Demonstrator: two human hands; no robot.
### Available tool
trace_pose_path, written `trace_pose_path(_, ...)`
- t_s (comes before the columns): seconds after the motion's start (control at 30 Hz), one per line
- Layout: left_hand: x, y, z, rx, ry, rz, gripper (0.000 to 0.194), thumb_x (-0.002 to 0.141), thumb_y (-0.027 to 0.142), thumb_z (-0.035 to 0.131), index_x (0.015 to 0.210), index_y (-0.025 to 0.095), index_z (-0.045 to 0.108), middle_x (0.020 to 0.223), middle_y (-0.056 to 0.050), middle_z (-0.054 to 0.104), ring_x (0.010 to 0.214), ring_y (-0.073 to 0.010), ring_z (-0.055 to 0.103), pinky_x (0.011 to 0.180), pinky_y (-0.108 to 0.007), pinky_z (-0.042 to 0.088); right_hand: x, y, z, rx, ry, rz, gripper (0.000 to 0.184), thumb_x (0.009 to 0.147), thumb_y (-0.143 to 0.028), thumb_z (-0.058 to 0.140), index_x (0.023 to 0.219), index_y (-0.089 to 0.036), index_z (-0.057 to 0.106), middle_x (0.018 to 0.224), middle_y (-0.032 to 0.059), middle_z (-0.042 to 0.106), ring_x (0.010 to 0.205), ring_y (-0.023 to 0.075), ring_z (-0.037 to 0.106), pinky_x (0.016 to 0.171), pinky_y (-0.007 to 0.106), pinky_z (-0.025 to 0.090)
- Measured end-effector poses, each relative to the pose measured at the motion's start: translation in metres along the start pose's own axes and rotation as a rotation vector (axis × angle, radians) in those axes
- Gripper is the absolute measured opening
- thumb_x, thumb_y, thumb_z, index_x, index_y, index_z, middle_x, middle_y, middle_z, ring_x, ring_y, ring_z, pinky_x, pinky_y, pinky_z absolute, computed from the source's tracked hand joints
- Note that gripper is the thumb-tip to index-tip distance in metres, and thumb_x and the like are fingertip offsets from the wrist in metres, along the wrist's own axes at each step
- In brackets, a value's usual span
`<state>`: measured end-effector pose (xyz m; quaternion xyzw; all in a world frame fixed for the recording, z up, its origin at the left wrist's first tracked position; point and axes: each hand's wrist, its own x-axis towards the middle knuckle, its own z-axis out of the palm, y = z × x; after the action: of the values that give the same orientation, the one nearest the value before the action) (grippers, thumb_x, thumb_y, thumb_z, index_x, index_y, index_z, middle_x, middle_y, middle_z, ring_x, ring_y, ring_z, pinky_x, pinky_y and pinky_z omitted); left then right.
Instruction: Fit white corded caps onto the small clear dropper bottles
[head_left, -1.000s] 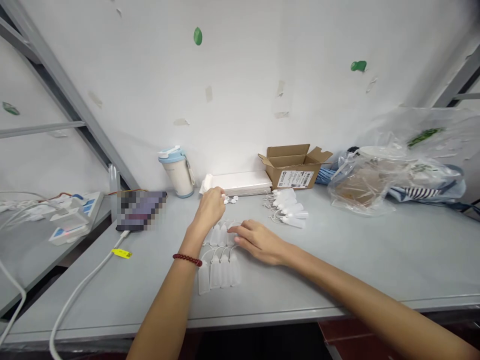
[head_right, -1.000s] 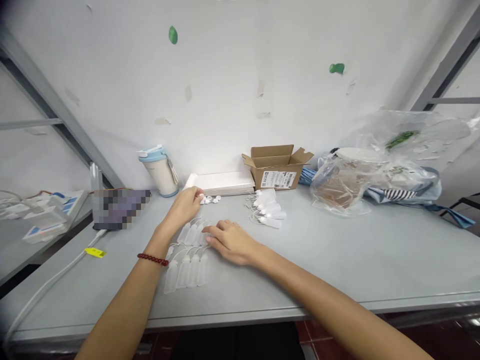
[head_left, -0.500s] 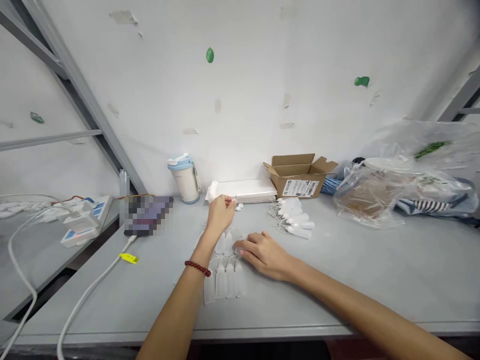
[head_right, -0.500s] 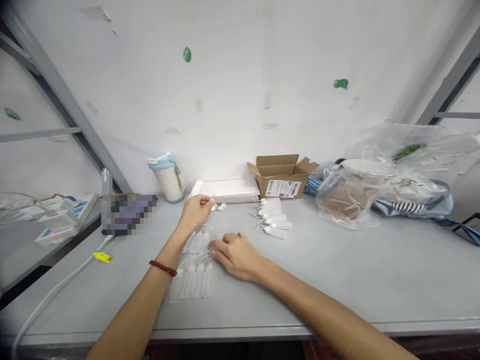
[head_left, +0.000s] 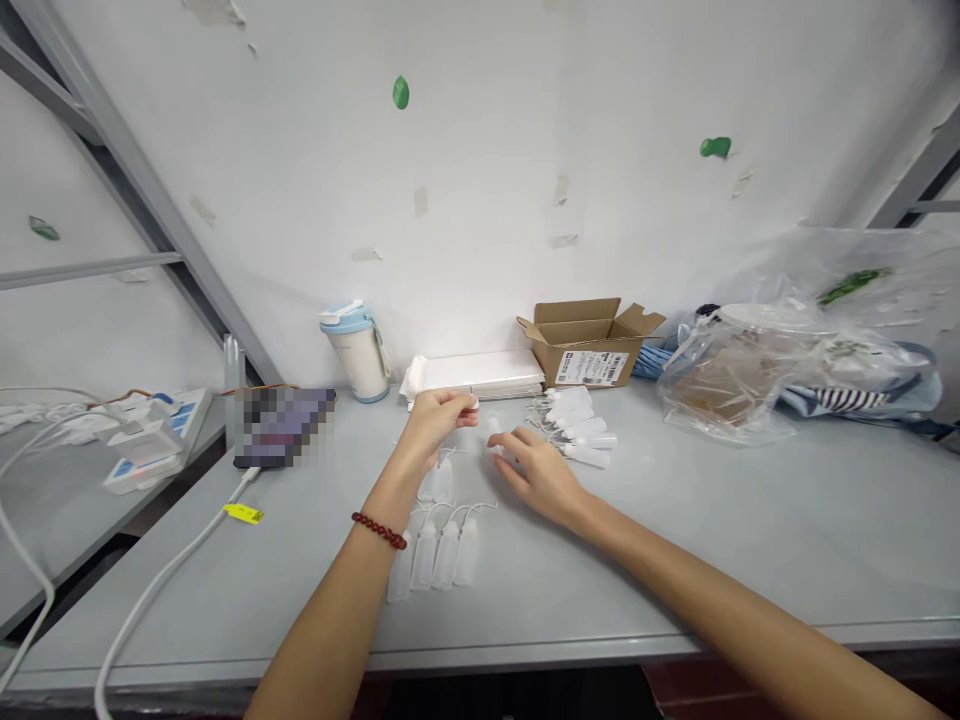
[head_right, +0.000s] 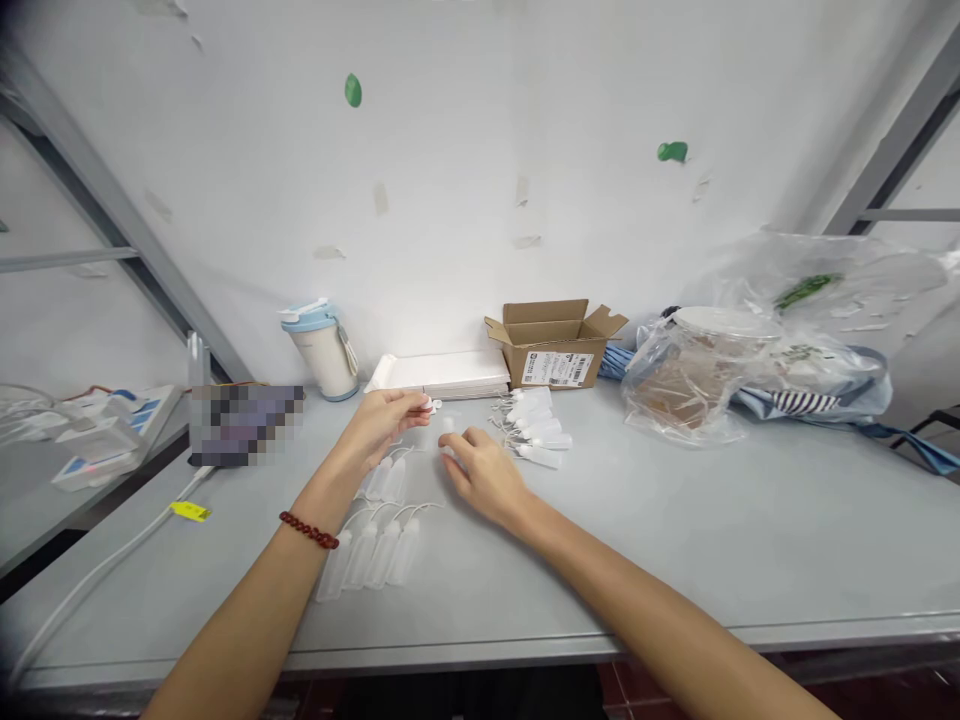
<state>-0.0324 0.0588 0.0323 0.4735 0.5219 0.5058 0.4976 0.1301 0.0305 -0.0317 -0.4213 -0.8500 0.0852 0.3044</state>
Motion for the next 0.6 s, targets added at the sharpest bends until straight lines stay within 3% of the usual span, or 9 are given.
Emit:
trace_pose_path(0.2,0.001,-0.005,0.004,-0.078,-0.051,0.007,0.01,0.068,0.019,0.062,0.064,0.009,0.061,0.07,-0.005,0.063,0.065,-0.0106,0.059,0.076,-0.03,0.05,0.001,0.005,-0.004,0.03,0.162,-0.024,0.019,0.09,-0.023,0.043,0.102,-0.02,0.058,0.09,0.008,0.057,0.08,0.0196,0.055,0.07,0.031,0.044)
trace_pose_path(0.43,0.0,-0.006,0.009,-0.192,-0.119,0.083,0.014,0.068,0.022,0.066,0.075,0.011,0.062,0.078,-0.004,0.064,0.078,-0.0126,0.061,0.075,-0.027,0.048,0.001,0.004,-0.004,0.029,0.172,-0.085,0.019,0.091,-0.022,0.043,0.101,-0.02,0.058,0.092,0.0092,0.059,0.083,0.0204,0.056,0.073,0.032,0.045)
trace_pose_path(0.6,-0.006,-0.004,0.012,-0.125,-0.223,0.129,0.014,0.067,0.022,0.066,0.075,0.011,0.063,0.079,-0.004,0.063,0.074,-0.0113,0.058,0.073,-0.027,0.048,0.001,0.005,-0.006,0.054,0.196,-0.061,0.017,0.09,-0.021,0.043,0.099,-0.02,0.057,0.093,0.0088,0.058,0.083,0.0199,0.056,0.072,0.032,0.045)
